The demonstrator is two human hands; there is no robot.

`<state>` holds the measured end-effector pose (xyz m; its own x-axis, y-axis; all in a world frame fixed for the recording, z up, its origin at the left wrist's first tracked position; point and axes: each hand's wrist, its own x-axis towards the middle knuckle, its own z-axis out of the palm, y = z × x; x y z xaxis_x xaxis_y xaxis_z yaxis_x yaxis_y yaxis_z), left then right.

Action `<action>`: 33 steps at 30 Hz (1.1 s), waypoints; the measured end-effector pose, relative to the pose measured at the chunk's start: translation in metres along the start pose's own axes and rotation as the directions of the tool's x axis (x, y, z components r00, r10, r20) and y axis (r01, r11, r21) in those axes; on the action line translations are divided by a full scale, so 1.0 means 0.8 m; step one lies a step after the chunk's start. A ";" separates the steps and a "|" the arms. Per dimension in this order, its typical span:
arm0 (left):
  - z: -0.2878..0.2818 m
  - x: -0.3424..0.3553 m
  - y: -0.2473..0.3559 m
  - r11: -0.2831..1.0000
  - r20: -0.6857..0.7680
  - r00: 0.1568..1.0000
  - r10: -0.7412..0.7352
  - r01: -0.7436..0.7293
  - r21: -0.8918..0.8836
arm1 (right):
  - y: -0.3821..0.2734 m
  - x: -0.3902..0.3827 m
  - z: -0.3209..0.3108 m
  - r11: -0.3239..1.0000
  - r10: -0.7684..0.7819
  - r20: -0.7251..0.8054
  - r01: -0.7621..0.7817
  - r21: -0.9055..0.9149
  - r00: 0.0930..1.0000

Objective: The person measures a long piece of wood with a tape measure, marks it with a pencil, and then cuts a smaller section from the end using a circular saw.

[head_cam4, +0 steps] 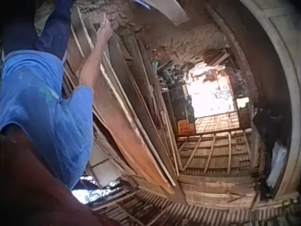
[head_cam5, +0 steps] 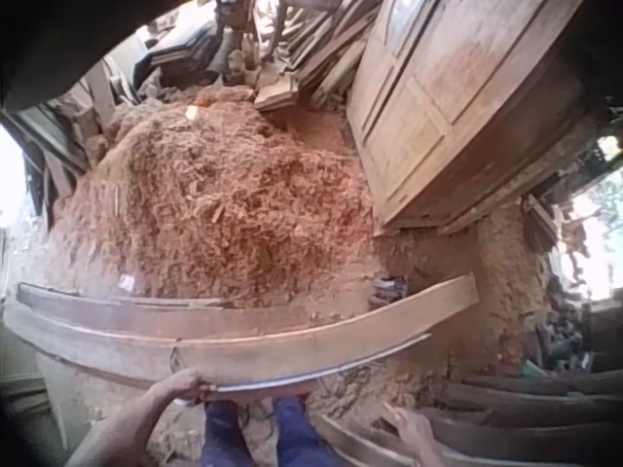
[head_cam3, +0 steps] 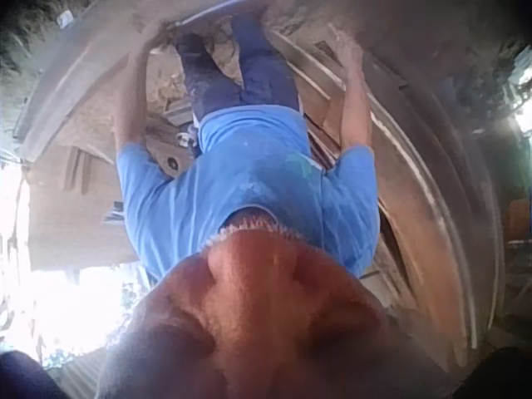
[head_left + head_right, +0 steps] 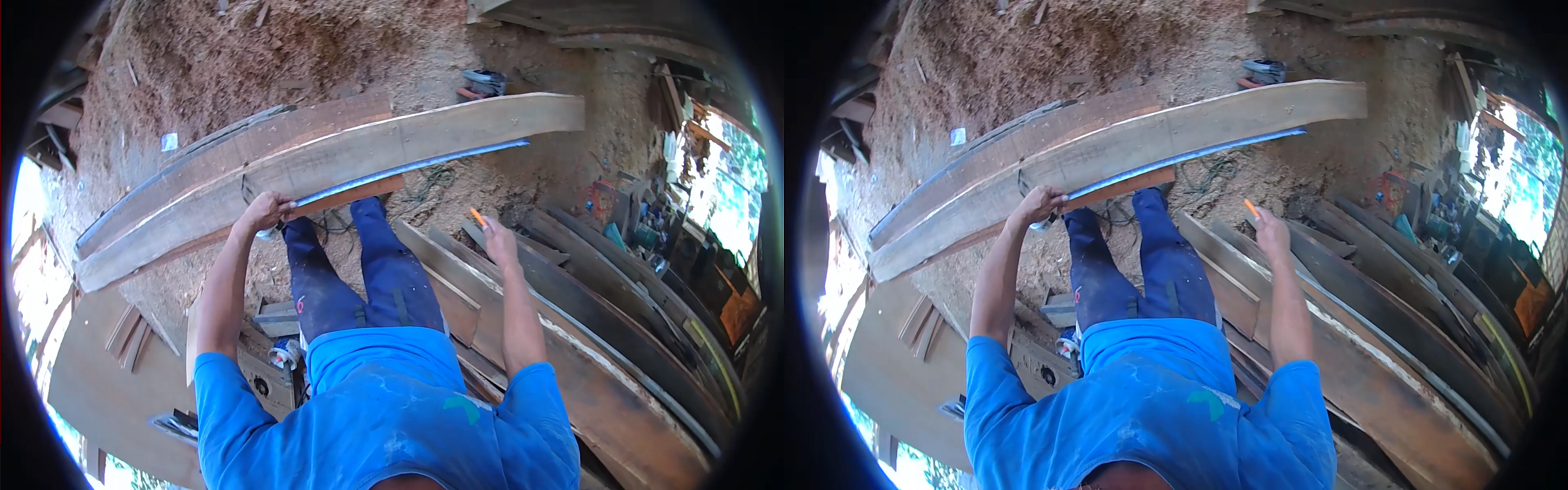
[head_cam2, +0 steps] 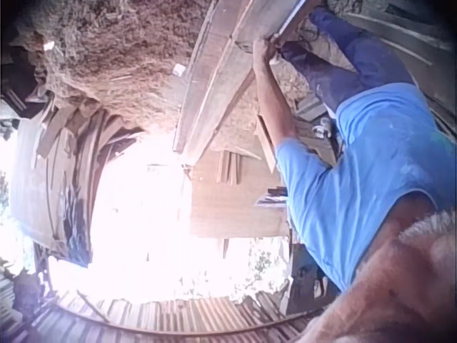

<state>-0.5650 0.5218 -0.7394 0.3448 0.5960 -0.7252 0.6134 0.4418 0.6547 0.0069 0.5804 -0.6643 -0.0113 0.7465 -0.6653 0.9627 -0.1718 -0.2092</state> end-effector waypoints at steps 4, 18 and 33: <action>-0.004 0.008 0.009 0.996 -0.003 1.000 0.007 -0.008 -0.092 | 0.000 0.005 -0.018 1.000 0.001 0.006 -0.001 -0.004 1.000; -0.009 0.010 0.007 0.999 0.007 1.000 -0.017 0.017 -0.049 | 0.035 0.105 -0.083 1.000 0.023 -0.554 -0.020 0.012 0.832; -0.003 0.012 0.006 0.969 0.020 0.994 -0.107 0.108 -0.220 | 0.050 0.206 -0.132 0.996 0.010 -0.529 -0.058 -0.074 0.849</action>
<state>-0.5604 0.5308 -0.7427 0.2916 0.5320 -0.7950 0.4753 0.6406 0.6030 0.0724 0.7648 -0.7067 0.1433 0.9717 -0.1880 0.9790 -0.1670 -0.1169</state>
